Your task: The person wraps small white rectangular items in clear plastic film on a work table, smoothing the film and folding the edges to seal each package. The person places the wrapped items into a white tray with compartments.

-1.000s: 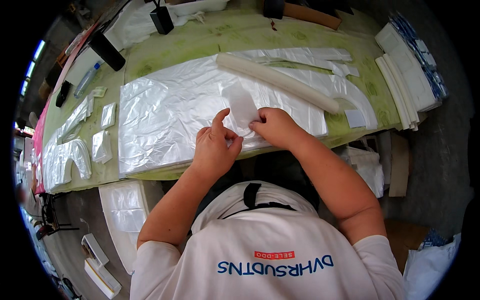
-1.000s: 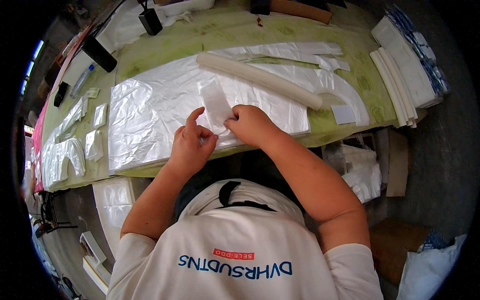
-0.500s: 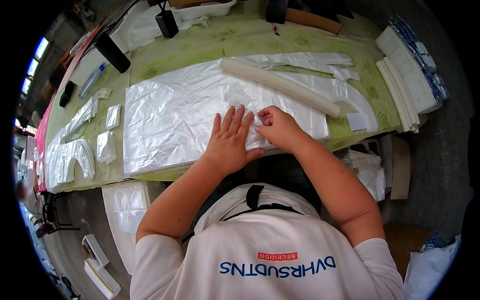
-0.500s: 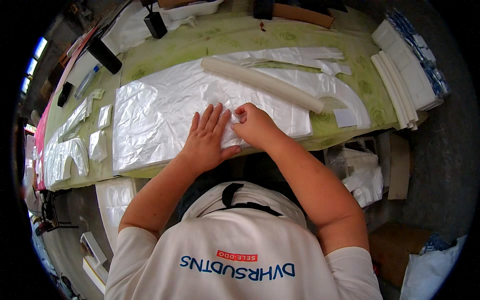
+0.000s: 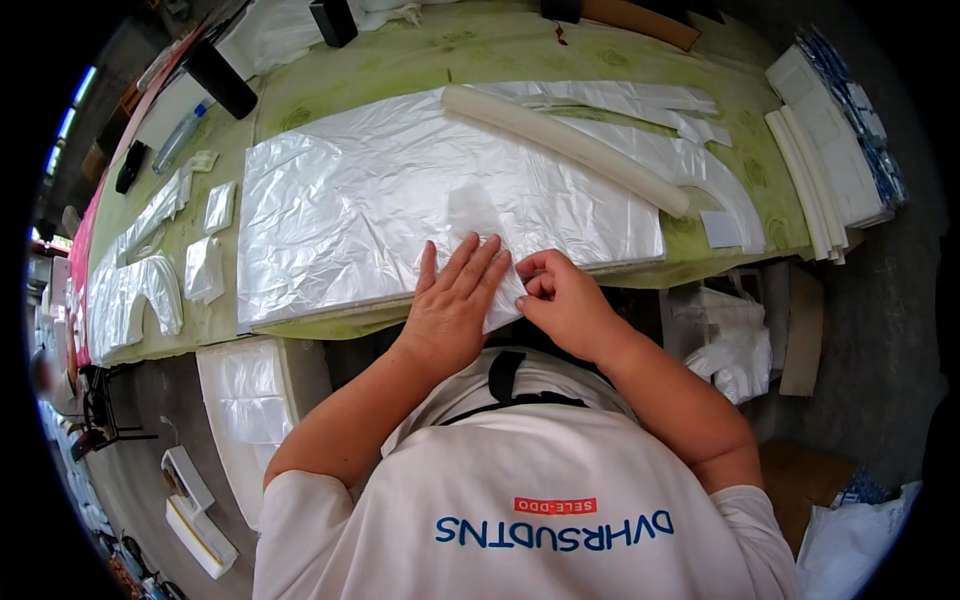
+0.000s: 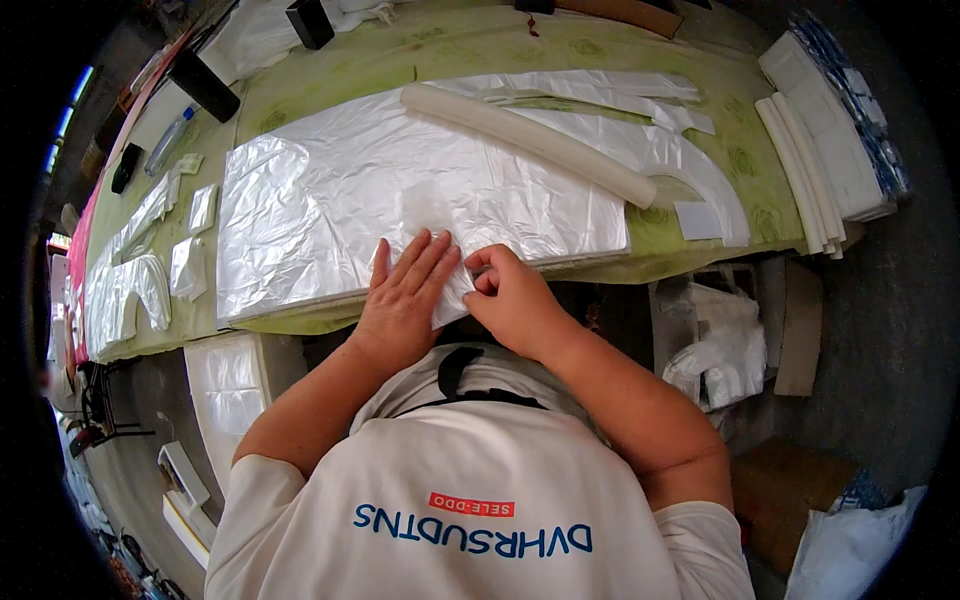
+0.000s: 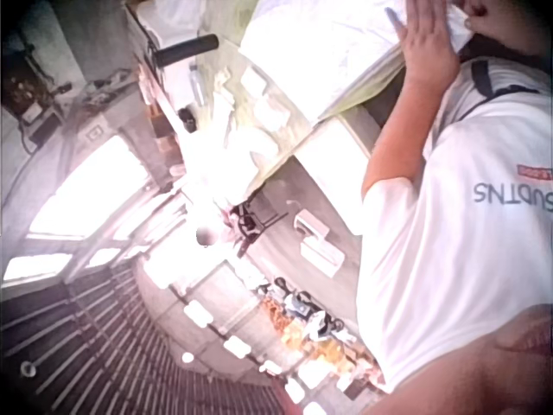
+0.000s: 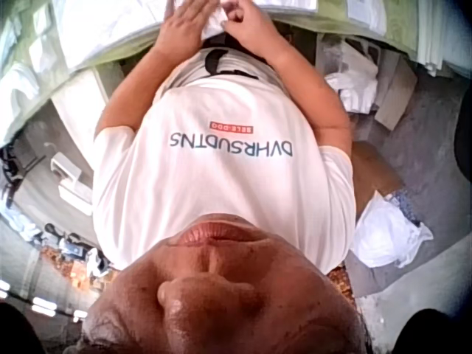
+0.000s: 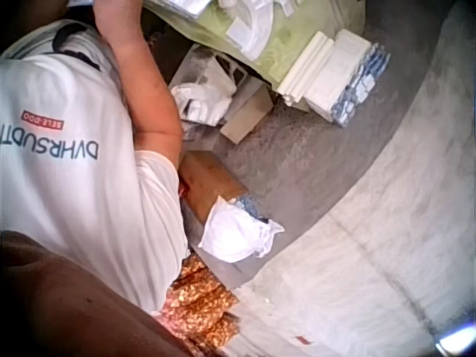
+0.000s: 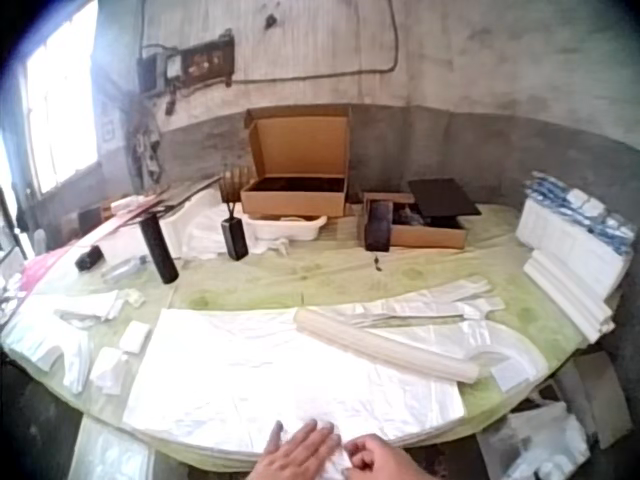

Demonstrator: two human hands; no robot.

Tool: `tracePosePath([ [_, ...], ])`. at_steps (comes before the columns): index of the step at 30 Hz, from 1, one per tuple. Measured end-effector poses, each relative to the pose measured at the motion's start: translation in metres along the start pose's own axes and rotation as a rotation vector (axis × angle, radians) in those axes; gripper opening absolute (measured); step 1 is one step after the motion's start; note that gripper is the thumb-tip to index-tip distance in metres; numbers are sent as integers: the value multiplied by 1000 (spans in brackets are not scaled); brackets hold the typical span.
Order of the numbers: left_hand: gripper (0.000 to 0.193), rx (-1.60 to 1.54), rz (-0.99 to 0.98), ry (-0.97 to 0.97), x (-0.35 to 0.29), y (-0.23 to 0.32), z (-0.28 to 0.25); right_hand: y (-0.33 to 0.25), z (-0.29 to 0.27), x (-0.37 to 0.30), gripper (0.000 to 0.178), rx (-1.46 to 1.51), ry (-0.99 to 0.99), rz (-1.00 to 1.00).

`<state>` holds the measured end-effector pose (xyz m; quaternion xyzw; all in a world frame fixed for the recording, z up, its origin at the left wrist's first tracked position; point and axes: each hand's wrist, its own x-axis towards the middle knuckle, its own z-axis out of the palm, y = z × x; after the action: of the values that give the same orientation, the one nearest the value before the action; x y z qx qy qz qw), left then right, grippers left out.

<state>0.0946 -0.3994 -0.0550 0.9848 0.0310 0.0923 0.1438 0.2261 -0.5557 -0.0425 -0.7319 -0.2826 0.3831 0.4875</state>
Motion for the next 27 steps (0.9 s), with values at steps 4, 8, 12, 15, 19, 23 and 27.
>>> tracePosePath([
  [4, 72, 1, 127, -18, 2, -5, -5, 9, 3, -15, 34, 48, 51, -18],
  [8, 73, -24, 111, -38, 2, -7, -6, -1, -7, -22, 35, -241, 209, -391],
  [12, 69, -217, 39, -10, 6, -9, -11, -3, -28, 1, 45, -617, 176, -833],
  [15, 65, -443, -4, 75, 10, -21, -12, -7, -31, 16, 41, -697, 117, -867],
  [19, 60, -442, -232, 145, 19, -25, -18, -12, -32, 43, 15, -744, 67, -661],
  [23, 64, -342, -304, 194, 21, -32, -20, -10, -24, 59, 16, -740, 119, -639],
  [27, 67, -459, -376, 143, 26, -38, -21, -16, -17, 61, 23, -820, 137, -496],
])
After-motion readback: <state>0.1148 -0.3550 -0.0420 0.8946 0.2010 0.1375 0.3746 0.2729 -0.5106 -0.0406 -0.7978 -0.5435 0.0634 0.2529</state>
